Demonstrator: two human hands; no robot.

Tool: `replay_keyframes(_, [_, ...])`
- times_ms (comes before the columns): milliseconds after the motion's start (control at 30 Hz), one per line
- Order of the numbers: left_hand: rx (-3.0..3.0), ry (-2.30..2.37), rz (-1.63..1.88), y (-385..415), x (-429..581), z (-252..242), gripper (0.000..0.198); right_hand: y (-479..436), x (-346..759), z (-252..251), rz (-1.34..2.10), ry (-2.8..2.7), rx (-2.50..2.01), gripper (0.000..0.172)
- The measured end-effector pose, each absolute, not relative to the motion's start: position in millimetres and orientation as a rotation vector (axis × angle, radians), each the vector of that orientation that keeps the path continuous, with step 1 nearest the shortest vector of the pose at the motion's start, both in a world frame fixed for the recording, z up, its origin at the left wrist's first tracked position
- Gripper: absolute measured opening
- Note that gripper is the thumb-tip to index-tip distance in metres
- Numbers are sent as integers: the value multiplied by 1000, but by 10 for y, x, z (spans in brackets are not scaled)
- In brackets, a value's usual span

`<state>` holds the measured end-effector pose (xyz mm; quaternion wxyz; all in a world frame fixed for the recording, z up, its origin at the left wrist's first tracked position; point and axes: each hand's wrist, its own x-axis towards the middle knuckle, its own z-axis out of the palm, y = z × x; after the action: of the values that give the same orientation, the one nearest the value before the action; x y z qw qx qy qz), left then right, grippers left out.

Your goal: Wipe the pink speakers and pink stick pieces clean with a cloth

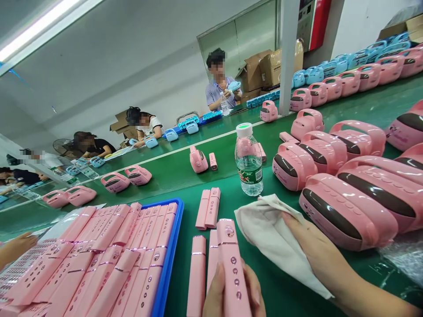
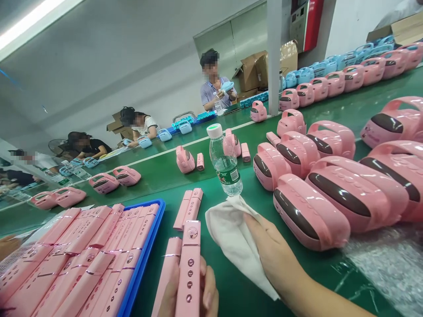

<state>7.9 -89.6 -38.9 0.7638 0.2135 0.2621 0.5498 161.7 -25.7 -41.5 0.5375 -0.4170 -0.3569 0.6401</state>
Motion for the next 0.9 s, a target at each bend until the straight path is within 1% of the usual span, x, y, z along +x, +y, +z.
replay_keyframes(133, [441,629,1165,-878,113,-469,33,-337,1586,-416,1571,-848,-936,45])
replay_keyframes(200, [447,659,1092,-866,126,-500,40,-387,1584,-402,1529,-957,-850,41])
replay_keyframes(300, [456,712,1036,-867,136,-521,53,-463,1585,-358,1344,-1326,-746,38])
replay_keyframes(400, [416,854,1081,-901,75,-513,60,-514,1543,-323,1126,-1815,-586,44])
replay_keyframes(500, [397,973,1144,-929,-55,-507,68,-533,1462,-324,1071,-2152,-262,43])
replay_keyframes(567, [421,1027,1193,-927,-117,-522,65,-536,1428,-342,1046,-2240,-137,45])
replay_keyframes(667, [500,1107,1262,-898,-121,-537,53,-517,1440,-392,1023,-2086,-342,44])
replay_keyframes(767, [691,1262,1349,-852,-115,-419,45,-460,1496,-445,1207,-1817,-705,37])
replay_keyframes(833, [921,1522,1360,-804,-160,-235,42,-421,1525,-459,1332,-1748,-806,35])
replay_keyframes(900, [1236,1900,1202,-715,-234,-17,45,-408,1537,-450,1374,-1736,-816,34])
